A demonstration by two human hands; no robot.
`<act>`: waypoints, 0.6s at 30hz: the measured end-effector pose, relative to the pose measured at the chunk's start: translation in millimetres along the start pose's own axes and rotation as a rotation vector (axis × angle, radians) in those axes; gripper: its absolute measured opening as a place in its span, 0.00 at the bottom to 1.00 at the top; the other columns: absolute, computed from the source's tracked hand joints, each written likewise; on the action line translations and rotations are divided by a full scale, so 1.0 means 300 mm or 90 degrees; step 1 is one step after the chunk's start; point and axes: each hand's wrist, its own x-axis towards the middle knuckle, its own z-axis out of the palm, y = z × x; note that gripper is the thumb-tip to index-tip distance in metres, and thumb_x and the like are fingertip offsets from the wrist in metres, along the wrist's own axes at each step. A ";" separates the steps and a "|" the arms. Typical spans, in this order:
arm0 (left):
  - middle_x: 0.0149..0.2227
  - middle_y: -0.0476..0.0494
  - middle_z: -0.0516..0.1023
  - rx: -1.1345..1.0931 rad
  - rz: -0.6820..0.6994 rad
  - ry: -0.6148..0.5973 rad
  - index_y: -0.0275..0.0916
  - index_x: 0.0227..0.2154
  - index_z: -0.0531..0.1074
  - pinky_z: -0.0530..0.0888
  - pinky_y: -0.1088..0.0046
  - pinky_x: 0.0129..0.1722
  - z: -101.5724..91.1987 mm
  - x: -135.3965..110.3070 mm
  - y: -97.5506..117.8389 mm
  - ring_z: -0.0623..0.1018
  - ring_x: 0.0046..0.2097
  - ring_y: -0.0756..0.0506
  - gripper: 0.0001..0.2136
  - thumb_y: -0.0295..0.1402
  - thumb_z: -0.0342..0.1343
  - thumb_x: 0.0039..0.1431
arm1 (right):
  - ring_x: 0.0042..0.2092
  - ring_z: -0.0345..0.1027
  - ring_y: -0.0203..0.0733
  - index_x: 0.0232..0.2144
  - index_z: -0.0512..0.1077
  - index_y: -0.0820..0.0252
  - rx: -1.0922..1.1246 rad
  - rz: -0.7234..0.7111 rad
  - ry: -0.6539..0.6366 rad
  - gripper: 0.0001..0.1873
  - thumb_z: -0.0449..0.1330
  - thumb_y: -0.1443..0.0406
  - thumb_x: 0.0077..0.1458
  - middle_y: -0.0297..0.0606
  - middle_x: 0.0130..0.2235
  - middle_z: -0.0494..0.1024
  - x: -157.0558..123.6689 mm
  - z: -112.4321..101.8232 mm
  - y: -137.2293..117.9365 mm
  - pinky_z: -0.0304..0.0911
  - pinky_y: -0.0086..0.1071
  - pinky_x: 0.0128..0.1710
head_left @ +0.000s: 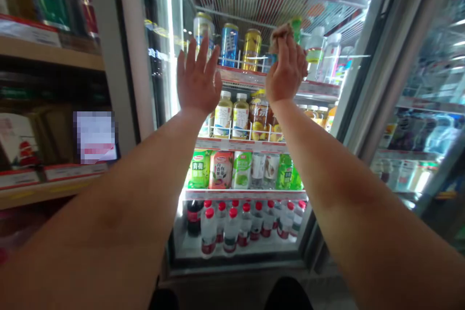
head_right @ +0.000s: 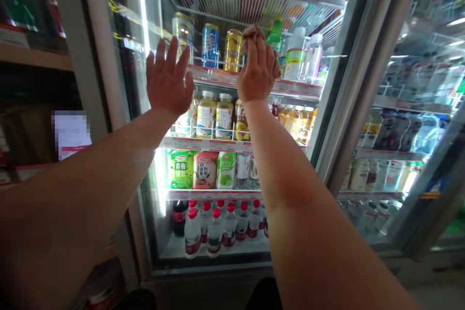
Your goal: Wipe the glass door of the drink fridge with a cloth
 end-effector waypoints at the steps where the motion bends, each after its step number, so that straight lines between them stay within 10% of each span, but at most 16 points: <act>1: 0.69 0.80 0.42 0.003 -0.004 -0.005 0.60 0.70 0.49 0.23 0.66 0.72 0.000 -0.001 0.004 0.28 0.72 0.53 0.33 0.45 0.47 0.62 | 0.70 0.53 0.52 0.65 0.63 0.55 0.014 -0.062 -0.049 0.30 0.42 0.68 0.64 0.41 0.68 0.63 -0.008 -0.021 -0.013 0.48 0.57 0.70; 5: 0.69 0.78 0.49 0.032 -0.017 -0.032 0.58 0.71 0.46 0.22 0.63 0.72 -0.004 -0.002 0.019 0.22 0.70 0.57 0.34 0.46 0.44 0.62 | 0.71 0.51 0.52 0.64 0.66 0.48 0.129 -0.277 -0.207 0.27 0.46 0.62 0.64 0.35 0.68 0.64 -0.029 -0.086 -0.044 0.47 0.58 0.70; 12: 0.71 0.73 0.40 0.158 -0.074 -0.052 0.52 0.71 0.52 0.34 0.58 0.74 -0.024 -0.001 0.064 0.33 0.73 0.53 0.29 0.39 0.38 0.66 | 0.69 0.52 0.55 0.62 0.69 0.51 0.236 -0.002 -0.019 0.30 0.47 0.59 0.58 0.35 0.67 0.66 -0.006 -0.014 0.000 0.37 0.57 0.71; 18: 0.72 0.66 0.43 0.224 -0.088 -0.067 0.48 0.71 0.54 0.40 0.57 0.74 -0.038 -0.002 0.091 0.38 0.74 0.50 0.30 0.36 0.37 0.66 | 0.68 0.56 0.51 0.55 0.74 0.48 0.346 -0.238 -0.224 0.28 0.48 0.57 0.56 0.31 0.62 0.73 -0.034 -0.047 -0.029 0.45 0.53 0.70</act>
